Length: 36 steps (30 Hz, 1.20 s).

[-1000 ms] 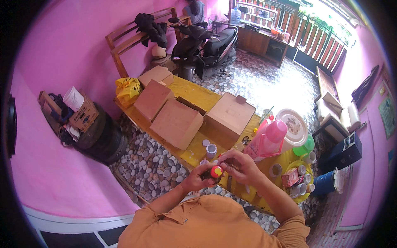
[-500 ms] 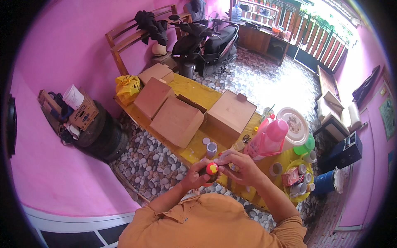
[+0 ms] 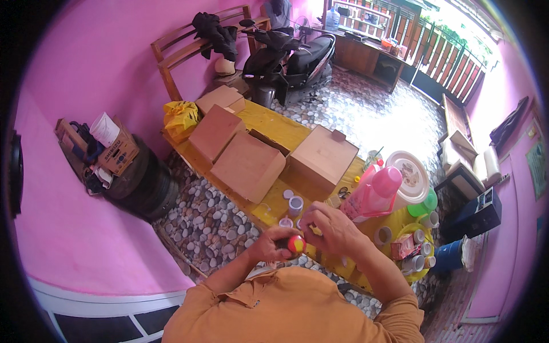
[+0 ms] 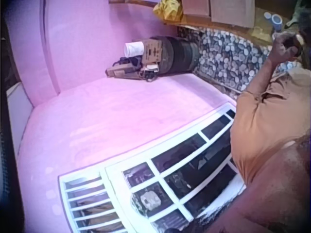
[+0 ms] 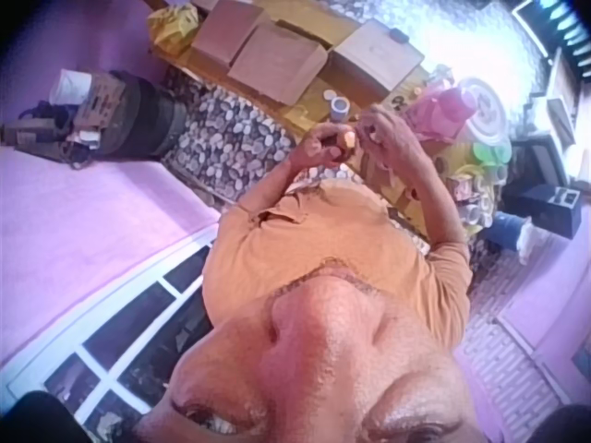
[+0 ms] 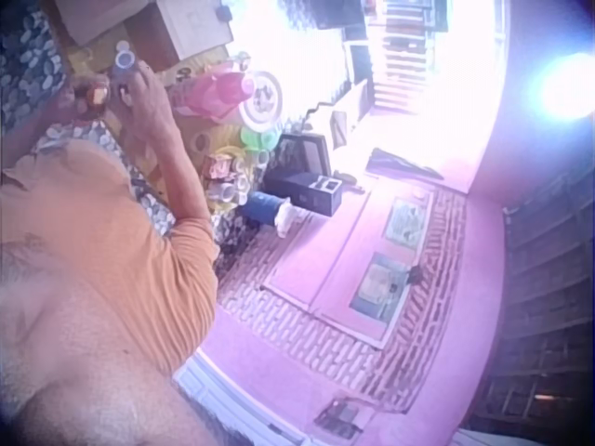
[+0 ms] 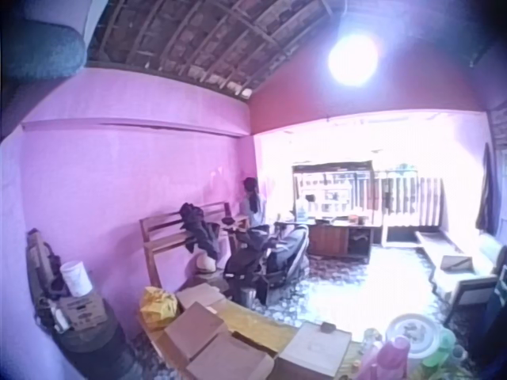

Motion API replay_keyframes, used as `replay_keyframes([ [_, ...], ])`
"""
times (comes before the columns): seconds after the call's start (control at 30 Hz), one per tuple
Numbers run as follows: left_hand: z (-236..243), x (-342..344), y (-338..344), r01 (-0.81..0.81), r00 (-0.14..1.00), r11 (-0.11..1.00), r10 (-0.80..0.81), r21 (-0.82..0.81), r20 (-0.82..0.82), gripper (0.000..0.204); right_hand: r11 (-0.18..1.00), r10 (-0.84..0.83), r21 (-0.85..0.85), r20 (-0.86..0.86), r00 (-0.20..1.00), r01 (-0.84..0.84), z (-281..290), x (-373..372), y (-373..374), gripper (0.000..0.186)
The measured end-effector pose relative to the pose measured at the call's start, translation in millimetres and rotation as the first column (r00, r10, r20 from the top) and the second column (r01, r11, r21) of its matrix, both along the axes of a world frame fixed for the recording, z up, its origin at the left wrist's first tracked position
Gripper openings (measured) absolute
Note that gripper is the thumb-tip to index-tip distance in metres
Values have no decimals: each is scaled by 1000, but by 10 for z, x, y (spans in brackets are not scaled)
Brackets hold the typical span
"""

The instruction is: The person paints a doorframe using a brush and a cup of paint, walks over to an outdoor table, and mixes liquid from a bottle into a cup of paint using a stick.

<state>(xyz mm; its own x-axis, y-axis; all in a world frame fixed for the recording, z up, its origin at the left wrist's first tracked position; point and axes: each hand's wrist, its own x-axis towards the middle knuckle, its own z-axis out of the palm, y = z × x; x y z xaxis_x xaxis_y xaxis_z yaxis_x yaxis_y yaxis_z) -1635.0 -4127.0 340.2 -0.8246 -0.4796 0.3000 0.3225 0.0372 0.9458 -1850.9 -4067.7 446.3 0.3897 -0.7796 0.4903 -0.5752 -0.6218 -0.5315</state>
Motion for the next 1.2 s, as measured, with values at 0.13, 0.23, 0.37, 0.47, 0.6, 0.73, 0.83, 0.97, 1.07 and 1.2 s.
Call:
replay_keyframes([
  [0.13,29,3,87,60,998,998,-59,-34,32,64,999,-28,35,105,994,24,41,5,-164,23],
  [0.23,11,14,96,22,1000,997,-23,-78,-10,62,996,0,84,200,980,-17,-88,31,-236,20],
  [0.37,-35,110,108,-29,996,992,17,-124,-92,58,976,-114,202,143,983,84,-278,146,-215,19],
  [0.47,26,211,130,-56,993,992,44,-116,-106,52,846,-122,515,-60,991,135,-716,94,-126,19],
  [0.6,31,346,125,-76,983,996,83,47,-161,49,956,119,276,-68,991,-96,-1132,97,-37,18],
  [0.73,-40,475,133,-181,975,977,193,108,-112,51,646,20,753,-181,983,126,-643,285,-59,26],
  [0.83,-27,472,117,-268,961,962,271,45,-51,53,940,-136,317,11,991,126,-592,332,-56,29],
  [0.97,57,450,119,-413,910,910,413,-39,-28,62,952,-302,12,191,934,306,-85,599,-57,34],
  [1.07,89,420,132,-493,869,857,493,-148,-39,70,942,-137,-310,-11,990,127,37,663,-96,39],
  [1.2,48,381,129,-547,836,818,545,-176,-62,74,911,-147,-397,-53,988,114,27,664,-68,39],
])
